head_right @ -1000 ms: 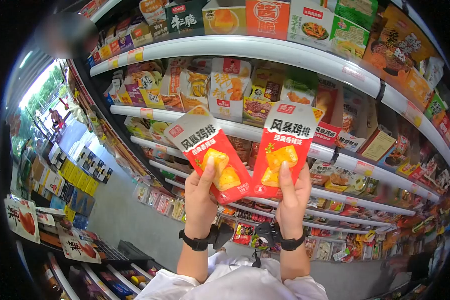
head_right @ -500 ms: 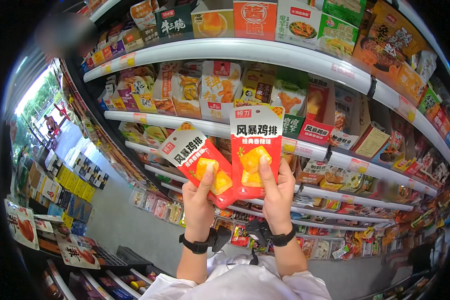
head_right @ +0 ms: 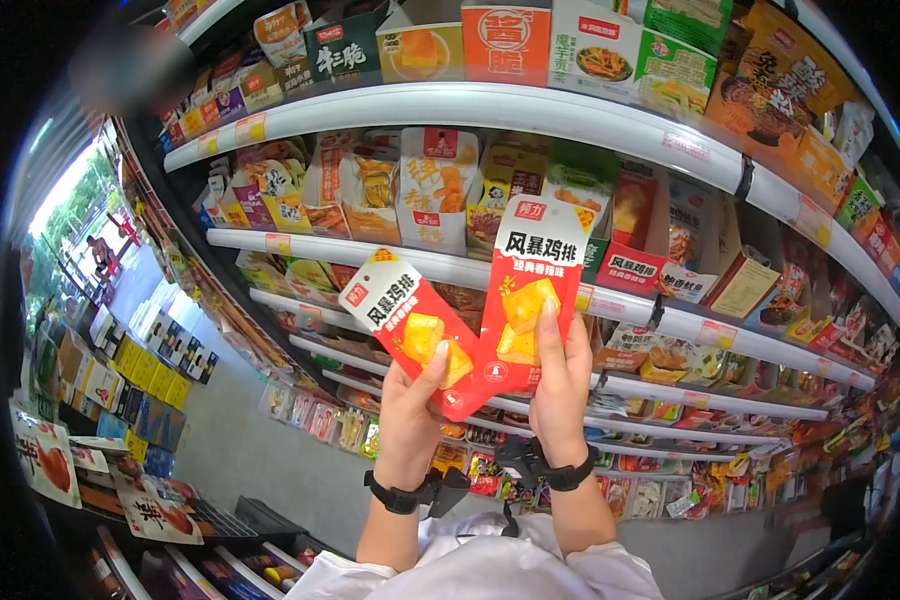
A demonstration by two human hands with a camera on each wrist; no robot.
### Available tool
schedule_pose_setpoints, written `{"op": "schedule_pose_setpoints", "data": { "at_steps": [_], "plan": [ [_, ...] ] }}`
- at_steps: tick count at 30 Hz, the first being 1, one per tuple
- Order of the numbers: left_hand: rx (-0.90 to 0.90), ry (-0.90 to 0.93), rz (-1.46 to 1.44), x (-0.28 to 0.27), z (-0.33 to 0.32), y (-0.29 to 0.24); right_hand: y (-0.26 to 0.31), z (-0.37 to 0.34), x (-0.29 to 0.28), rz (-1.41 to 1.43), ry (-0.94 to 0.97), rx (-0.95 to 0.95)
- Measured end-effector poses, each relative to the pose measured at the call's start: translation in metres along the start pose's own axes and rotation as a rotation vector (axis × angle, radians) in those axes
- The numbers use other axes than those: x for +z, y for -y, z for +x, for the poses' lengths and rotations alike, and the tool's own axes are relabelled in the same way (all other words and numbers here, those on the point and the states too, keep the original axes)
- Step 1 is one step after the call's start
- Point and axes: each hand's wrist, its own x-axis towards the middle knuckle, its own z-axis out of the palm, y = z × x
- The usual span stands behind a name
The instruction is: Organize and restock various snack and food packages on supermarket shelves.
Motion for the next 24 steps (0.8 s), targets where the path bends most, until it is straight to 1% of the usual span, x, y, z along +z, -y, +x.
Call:
{"op": "schedule_pose_setpoints", "data": {
  "at_steps": [2, 3, 5, 6, 8, 9, 10, 11, 13, 15, 17, 19, 24],
  "plan": [
    [0.015, 0.01, 0.033, -0.006, 0.0, -0.001, 0.005, 0.0, -0.002, 0.044, 0.007, 0.087],
    [0.034, 0.015, 0.065, -0.009, 0.001, 0.0, 0.005, 0.001, -0.005, 0.039, -0.002, 0.079],
    [0.039, 0.013, 0.086, -0.011, 0.003, 0.002, 0.003, 0.001, -0.014, 0.031, 0.04, 0.148],
    [0.022, -0.025, 0.028, -0.013, 0.005, 0.004, 0.005, 0.002, -0.017, 0.055, 0.066, 0.186],
    [-0.012, -0.103, -0.082, -0.016, 0.008, 0.007, 0.005, -0.002, -0.025, 0.058, 0.078, 0.204],
    [-0.011, -0.101, -0.076, -0.018, 0.008, 0.007, 0.005, -0.004, -0.03, 0.053, 0.1, 0.231],
    [-0.02, -0.105, -0.111, -0.021, 0.007, 0.007, 0.003, -0.006, -0.035, 0.086, 0.069, 0.272],
    [-0.032, -0.108, -0.147, -0.022, 0.006, 0.008, 0.0, -0.008, -0.038, 0.088, 0.064, 0.272],
    [-0.051, -0.114, -0.133, -0.022, 0.005, 0.009, -0.004, -0.011, -0.046, 0.124, -0.022, 0.263],
    [-0.009, -0.117, 0.073, -0.022, 0.005, 0.013, -0.002, -0.01, -0.047, 0.119, -0.037, 0.27],
    [-0.021, -0.119, 0.07, -0.022, 0.005, 0.02, -0.002, -0.011, -0.047, 0.009, -0.029, 0.219],
    [-0.03, -0.121, 0.056, -0.018, 0.003, 0.023, 0.001, -0.013, -0.049, 0.034, -0.037, 0.238],
    [-0.081, -0.035, 0.059, -0.009, -0.002, 0.031, 0.004, -0.019, -0.054, 0.055, -0.052, 0.243]
  ]
}}
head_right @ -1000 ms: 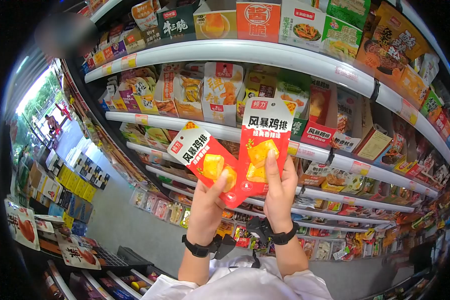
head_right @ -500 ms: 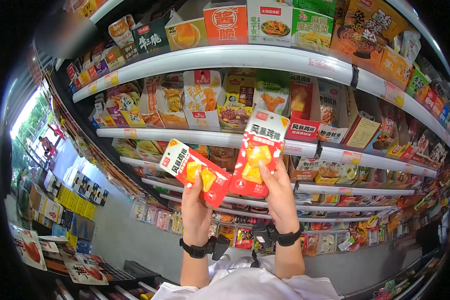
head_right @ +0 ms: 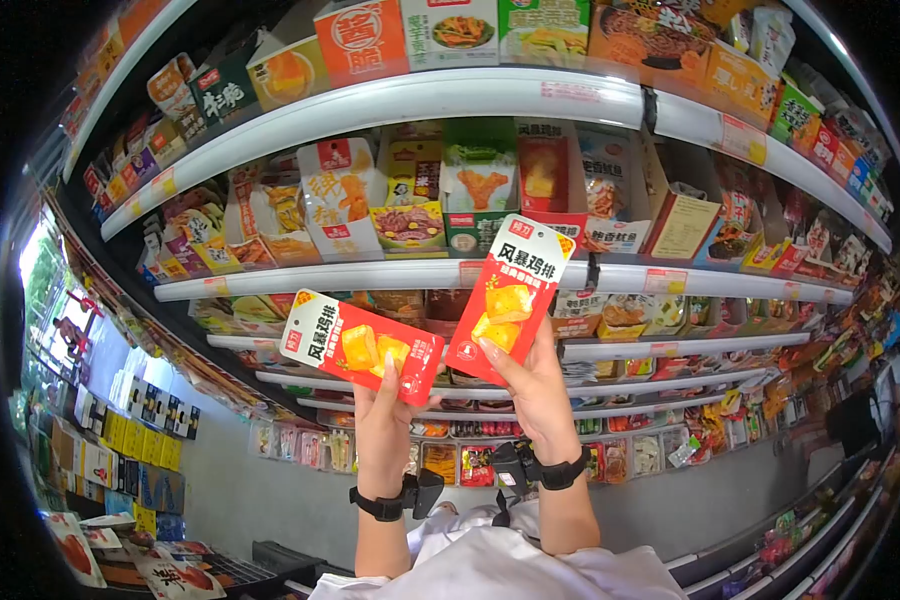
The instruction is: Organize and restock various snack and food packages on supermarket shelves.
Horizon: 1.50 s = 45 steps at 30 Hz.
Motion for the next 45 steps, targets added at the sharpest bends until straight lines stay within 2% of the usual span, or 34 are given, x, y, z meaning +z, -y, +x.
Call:
{"op": "schedule_pose_setpoints", "data": {
  "at_steps": [3, 5, 8, 16, 21, 27, 35, 37, 39, 41, 45],
  "plan": [
    [-0.043, 0.039, 0.057, 0.012, -0.001, -0.001, 0.003, -0.001, -0.006, -0.027, -0.004, -0.027],
    [0.031, 0.033, 0.208, 0.016, 0.0, 0.002, 0.006, -0.003, -0.01, -0.074, 0.005, -0.063],
    [0.058, 0.037, 0.279, 0.014, 0.001, 0.007, 0.009, -0.005, -0.014, -0.099, -0.013, -0.086],
    [0.126, 0.021, 0.22, 0.013, 0.001, 0.018, 0.017, -0.015, -0.014, -0.177, -0.015, -0.156],
    [0.176, 0.067, 0.348, 0.015, -0.005, 0.016, 0.018, -0.017, -0.014, -0.168, -0.053, -0.195],
    [0.241, 0.015, 0.381, 0.015, -0.01, 0.017, 0.016, -0.018, -0.018, -0.168, -0.057, -0.194],
    [0.154, 0.076, 0.395, 0.021, -0.011, 0.021, 0.016, -0.017, -0.028, -0.191, -0.049, -0.178],
    [0.161, 0.064, 0.391, 0.02, -0.011, 0.023, 0.011, -0.015, -0.04, -0.072, -0.103, -0.087],
    [0.077, -0.015, 0.119, 0.02, -0.01, 0.024, 0.011, -0.015, -0.044, -0.049, -0.142, -0.061],
    [0.123, 0.0, 0.297, 0.014, -0.01, 0.027, 0.008, -0.014, -0.047, 0.002, -0.136, -0.091],
    [0.168, 0.002, 0.353, 0.016, -0.013, 0.026, 0.008, -0.014, -0.046, -0.02, -0.149, -0.121]
  ]
}}
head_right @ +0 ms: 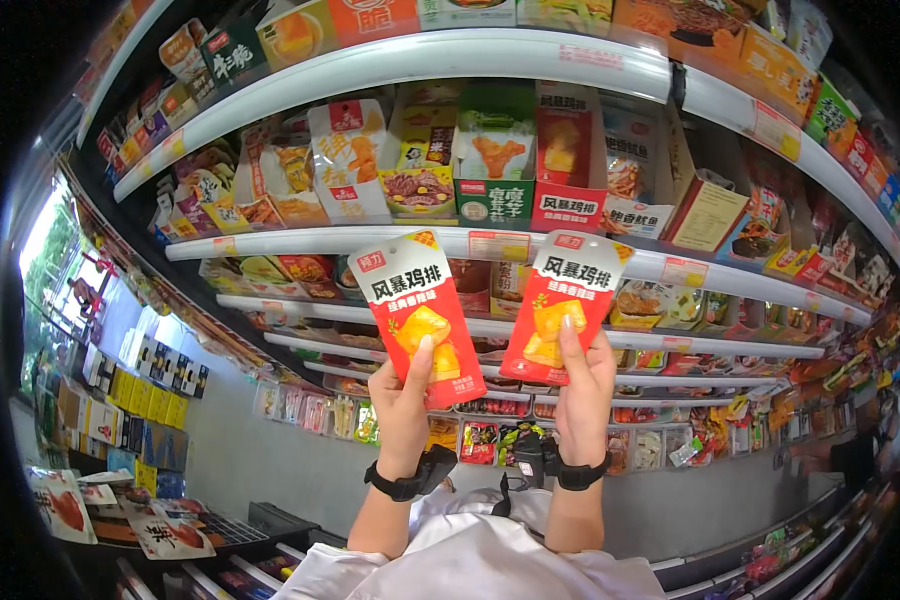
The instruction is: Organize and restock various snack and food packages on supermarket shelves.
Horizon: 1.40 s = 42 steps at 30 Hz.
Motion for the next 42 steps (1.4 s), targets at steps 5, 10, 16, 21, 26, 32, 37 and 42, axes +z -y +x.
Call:
{"op": "schedule_pose_setpoints", "data": {
  "at_steps": [5, 10, 16, 21, 26, 32, 37, 42],
  "plan": [
    [0.074, -0.019, 0.023, -0.001, -0.001, -0.002, 0.003, -0.001, 0.004, -0.037, -0.034, -0.09],
    [0.101, -0.074, 0.078, -0.006, 0.0, 0.0, 0.007, 0.001, 0.003, -0.027, -0.05, -0.133],
    [0.186, -0.112, 0.127, -0.001, 0.003, -0.001, 0.006, 0.002, 0.004, 0.017, -0.031, -0.081],
    [0.172, -0.102, 0.11, 0.001, 0.006, 0.002, 0.009, 0.003, 0.011, 0.025, -0.031, -0.089],
    [0.187, -0.094, 0.095, -0.003, 0.011, 0.006, 0.006, 0.007, 0.01, 0.012, -0.019, -0.086],
    [0.249, -0.098, 0.314, 0.004, 0.018, 0.011, 0.011, 0.005, 0.016, 0.091, -0.012, -0.039],
    [0.158, 0.17, 0.612, 0.013, 0.008, 0.016, -0.004, -0.001, 0.019, -0.097, 0.129, 0.029],
    [0.179, 0.205, 0.489, 0.049, 0.003, 0.019, 0.0, -0.002, 0.007, -0.086, 0.224, 0.058]
  ]
}}
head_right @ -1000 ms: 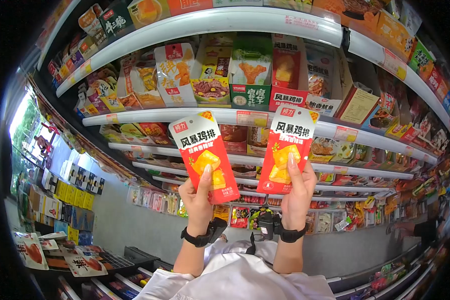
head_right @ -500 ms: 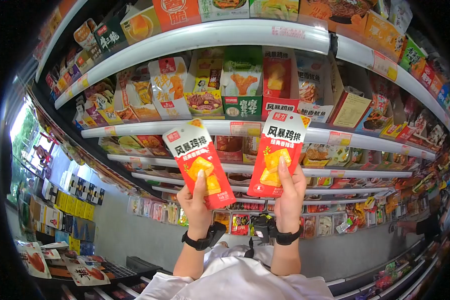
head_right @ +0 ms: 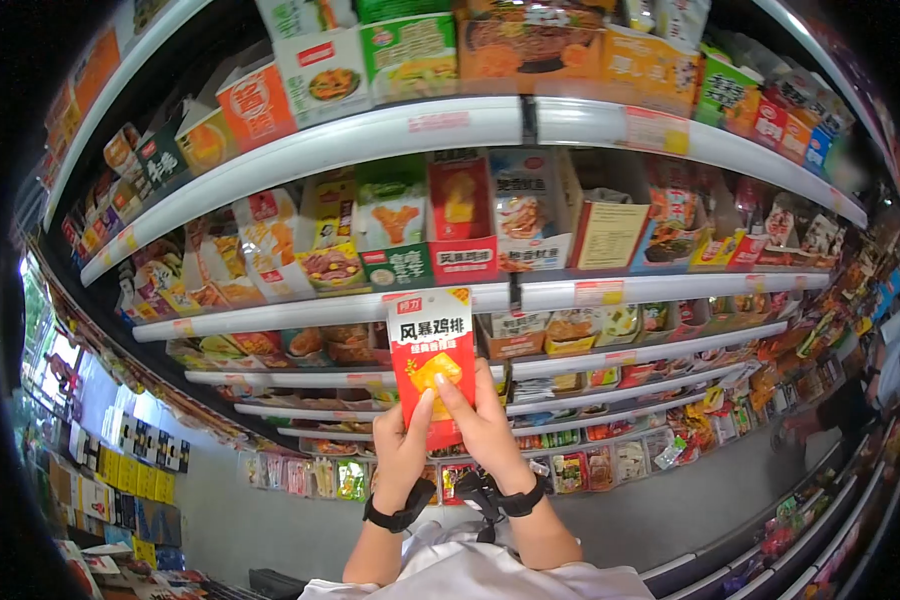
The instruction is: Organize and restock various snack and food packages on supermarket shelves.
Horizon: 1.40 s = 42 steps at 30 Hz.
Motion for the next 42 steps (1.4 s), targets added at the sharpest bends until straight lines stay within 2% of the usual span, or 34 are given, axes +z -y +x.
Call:
{"op": "schedule_pose_setpoints", "data": {
  "at_steps": [4, 8, 10, 14, 20, 22, 27, 30, 35, 42],
  "plan": [
    [-0.133, 0.084, -0.156, 0.013, 0.006, -0.001, 0.012, 0.0, -0.022, -0.053, 0.016, -0.025],
    [-0.11, 0.144, -0.2, 0.033, 0.012, -0.007, 0.014, 0.0, -0.051, -0.088, 0.075, 0.015],
    [-0.084, 0.187, -0.124, 0.043, 0.013, -0.007, 0.02, -0.001, -0.058, -0.008, 0.074, 0.005],
    [-0.042, 0.093, -0.172, 0.076, 0.012, -0.012, 0.026, -0.002, -0.071, -0.081, -0.027, -0.09],
    [-0.008, 0.052, -0.263, 0.123, 0.011, -0.021, 0.045, -0.005, -0.105, -0.142, -0.057, -0.168],
    [-0.006, 0.08, -0.224, 0.138, 0.012, -0.024, 0.057, -0.007, -0.113, -0.193, -0.131, -0.233],
    [0.059, 0.169, -0.236, 0.167, 0.014, -0.03, 0.073, -0.01, -0.147, -0.26, -0.081, -0.287],
    [0.065, 0.226, -0.247, 0.186, 0.016, -0.033, 0.077, -0.012, -0.165, -0.201, -0.092, -0.287],
    [0.027, 0.299, -0.29, 0.214, 0.014, -0.028, 0.093, -0.019, -0.188, -0.335, -0.153, -0.345],
    [0.024, 0.268, -0.347, 0.235, 0.01, -0.03, 0.098, -0.025, -0.195, -0.377, -0.228, -0.37]
  ]
}}
